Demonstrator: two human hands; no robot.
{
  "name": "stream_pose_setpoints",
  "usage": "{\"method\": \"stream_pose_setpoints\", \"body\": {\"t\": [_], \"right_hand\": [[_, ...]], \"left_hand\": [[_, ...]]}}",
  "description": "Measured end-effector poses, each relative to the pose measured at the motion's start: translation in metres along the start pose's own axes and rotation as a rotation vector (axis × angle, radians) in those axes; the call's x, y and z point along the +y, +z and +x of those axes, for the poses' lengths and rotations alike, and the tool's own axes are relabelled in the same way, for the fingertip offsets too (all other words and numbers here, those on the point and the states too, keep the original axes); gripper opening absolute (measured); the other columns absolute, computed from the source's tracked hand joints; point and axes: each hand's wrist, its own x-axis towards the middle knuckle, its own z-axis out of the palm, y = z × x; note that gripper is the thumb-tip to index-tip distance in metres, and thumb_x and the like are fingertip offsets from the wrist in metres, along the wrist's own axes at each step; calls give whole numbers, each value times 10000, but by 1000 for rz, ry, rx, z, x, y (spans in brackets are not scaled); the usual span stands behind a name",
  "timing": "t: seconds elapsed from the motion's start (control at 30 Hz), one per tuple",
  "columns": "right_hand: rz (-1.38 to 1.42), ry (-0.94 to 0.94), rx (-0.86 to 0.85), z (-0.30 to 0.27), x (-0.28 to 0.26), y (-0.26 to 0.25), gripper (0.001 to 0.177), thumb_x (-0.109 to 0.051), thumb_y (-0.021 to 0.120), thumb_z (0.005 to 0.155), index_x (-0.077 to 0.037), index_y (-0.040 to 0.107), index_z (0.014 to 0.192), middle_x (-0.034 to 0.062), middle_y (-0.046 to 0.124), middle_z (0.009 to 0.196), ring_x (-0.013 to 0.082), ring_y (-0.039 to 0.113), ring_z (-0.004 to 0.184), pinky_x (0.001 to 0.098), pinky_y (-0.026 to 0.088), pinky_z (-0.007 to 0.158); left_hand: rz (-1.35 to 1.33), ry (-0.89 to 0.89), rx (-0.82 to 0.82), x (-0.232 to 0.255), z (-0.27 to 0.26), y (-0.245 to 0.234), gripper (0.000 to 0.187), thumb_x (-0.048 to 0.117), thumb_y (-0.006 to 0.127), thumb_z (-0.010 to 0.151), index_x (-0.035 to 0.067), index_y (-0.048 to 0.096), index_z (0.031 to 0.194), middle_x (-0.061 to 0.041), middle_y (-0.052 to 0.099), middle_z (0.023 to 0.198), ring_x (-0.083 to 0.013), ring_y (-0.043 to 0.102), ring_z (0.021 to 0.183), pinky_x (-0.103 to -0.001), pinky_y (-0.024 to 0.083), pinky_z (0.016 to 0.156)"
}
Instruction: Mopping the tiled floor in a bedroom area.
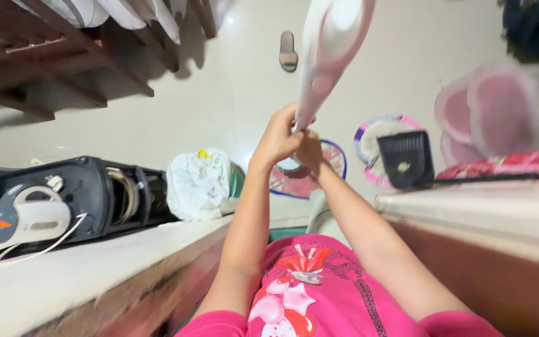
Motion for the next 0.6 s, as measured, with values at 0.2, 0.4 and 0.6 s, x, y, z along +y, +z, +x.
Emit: {"method": "stream_pose_setpoints", "body": {"t": [0.2,0.4,0.6], "right_hand": [[-198,-48,-503,116,12,-41,218,-144,615,878,-81,739,1047,183,746,1132,354,684,1112,448,526,960],[737,161,-291,194,-77,-135,353,-188,591,1000,-15,608,1307,182,687,1239,223,685,1148,374,515,995],[1127,-68,-444,249,-188,-214,601,-500,497,1078,17,559,1377,164,663,1387,209,616,1310,367,461,1183]], "left_hand": [[175,-48,289,-18,81,1,465,-86,651,771,18,623,1223,-174,683,1115,-292,692,1010,-366,573,806],[298,-148,431,-81,121,0,349,-49,705,813,54,670,1145,-157,701,1073,-332,720,890,-380,567,720],[473,-53,519,-85,171,-20,423,-51,687,776,82,625,1172,-128,675,1111,-371,675,1012,-406,565,788]]}}
